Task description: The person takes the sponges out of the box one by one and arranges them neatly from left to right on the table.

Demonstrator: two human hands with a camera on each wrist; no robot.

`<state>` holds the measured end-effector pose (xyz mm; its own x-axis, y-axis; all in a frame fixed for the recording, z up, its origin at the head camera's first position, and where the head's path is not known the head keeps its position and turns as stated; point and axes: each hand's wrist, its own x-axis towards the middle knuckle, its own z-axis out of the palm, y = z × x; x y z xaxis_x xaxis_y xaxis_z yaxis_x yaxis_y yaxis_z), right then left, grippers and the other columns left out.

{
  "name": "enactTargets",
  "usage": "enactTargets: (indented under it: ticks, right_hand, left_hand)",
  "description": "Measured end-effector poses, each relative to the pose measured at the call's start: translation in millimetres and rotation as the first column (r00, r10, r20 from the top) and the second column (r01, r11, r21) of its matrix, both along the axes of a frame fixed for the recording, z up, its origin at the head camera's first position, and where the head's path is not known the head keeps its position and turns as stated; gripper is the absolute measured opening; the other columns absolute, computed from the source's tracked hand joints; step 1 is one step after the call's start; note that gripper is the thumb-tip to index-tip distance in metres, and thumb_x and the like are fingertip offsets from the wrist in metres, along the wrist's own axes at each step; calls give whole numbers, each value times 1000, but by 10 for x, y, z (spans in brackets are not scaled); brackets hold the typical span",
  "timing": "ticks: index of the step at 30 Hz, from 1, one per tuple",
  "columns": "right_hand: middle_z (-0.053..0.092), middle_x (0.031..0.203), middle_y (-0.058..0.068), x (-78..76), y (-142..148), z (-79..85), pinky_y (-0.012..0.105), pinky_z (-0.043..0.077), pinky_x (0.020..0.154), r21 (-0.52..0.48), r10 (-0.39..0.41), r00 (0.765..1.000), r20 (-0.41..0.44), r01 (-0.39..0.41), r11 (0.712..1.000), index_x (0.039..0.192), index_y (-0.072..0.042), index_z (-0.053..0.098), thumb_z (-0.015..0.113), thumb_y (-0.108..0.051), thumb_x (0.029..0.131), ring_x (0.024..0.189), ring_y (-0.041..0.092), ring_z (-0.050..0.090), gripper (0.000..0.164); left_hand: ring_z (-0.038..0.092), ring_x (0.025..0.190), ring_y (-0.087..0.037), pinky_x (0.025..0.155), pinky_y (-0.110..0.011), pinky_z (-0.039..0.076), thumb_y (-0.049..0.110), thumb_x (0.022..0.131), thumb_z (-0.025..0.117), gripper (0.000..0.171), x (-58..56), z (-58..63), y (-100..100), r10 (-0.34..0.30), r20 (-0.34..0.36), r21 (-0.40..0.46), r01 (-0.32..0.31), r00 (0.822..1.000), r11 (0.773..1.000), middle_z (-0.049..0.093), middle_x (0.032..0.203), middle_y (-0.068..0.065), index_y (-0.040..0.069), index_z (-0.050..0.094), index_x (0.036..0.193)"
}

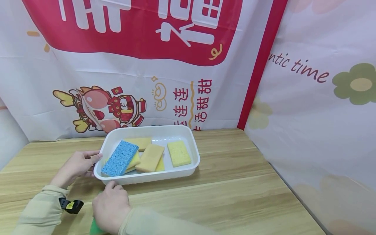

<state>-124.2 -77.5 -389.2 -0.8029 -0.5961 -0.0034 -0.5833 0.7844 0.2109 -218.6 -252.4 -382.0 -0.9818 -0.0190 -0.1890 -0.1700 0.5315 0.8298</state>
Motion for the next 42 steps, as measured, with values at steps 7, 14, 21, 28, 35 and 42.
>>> enactTargets:
  ticks: [7, 14, 21, 28, 35, 42]
  right_hand:
    - [50, 75, -3, 5, 48, 20, 25, 37, 39, 18, 65, 989, -131, -63, 998, 93, -26, 73, 61, -66, 86, 56, 11, 47, 42]
    - [52, 76, -3, 28, 129, 136, 25, 34, 36, -7, 80, 991, -106, -82, 997, 92, -27, 72, 58, -65, 89, 57, 10, 46, 41]
    - [54, 65, -7, 30, 345, 347, 24, 33, 36, -71, 98, 983, -158, -110, 991, 76, -25, 67, 64, -55, 90, 53, 8, 48, 33]
    - [42, 51, -9, -107, 646, 529, 21, 27, 32, -201, 118, 970, -213, -162, 966, 56, -22, 48, 66, -42, 91, 42, 6, 37, 44]
    - [48, 60, -4, -337, 937, 735, 22, 32, 35, -325, 69, 975, -211, -136, 936, 61, -17, 52, 65, -31, 92, 50, 10, 44, 36]
    - [59, 80, 5, -581, 1150, 835, 30, 50, 50, -364, -24, 981, -194, -49, 930, 83, -9, 67, 67, -37, 92, 71, 18, 54, 29]
  left_hand:
    - [64, 70, -21, 65, -40, 59, 29, 104, 51, 54, -2, 21, 20, 7, 5, 8, -7, 1000, 1000, 67, 94, -18, -9, 42, 143]
    - [64, 70, -21, 65, -40, 59, 30, 104, 51, 55, 2, 40, 22, 2, 6, -7, -2, 1000, 1000, 67, 94, -17, -8, 42, 143]
    - [64, 71, -21, 64, -39, 59, 30, 104, 52, 56, 9, 39, 20, 7, 6, -3, -7, 1000, 1000, 67, 95, -18, -8, 42, 143]
    - [64, 70, -20, 62, -37, 58, 28, 104, 52, 53, 4, 27, 14, -4, -1, -15, 4, 1000, 1000, 67, 93, -17, -9, 44, 142]
    - [63, 71, -21, 63, -38, 58, 30, 104, 51, 55, -5, 34, 9, -2, 16, -14, 2, 1000, 1000, 66, 97, -18, -7, 42, 143]
    - [63, 69, -21, 61, -37, 58, 28, 104, 52, 53, -11, 7, 3, 0, 3, -12, 0, 1000, 1000, 65, 94, -17, -7, 43, 143]
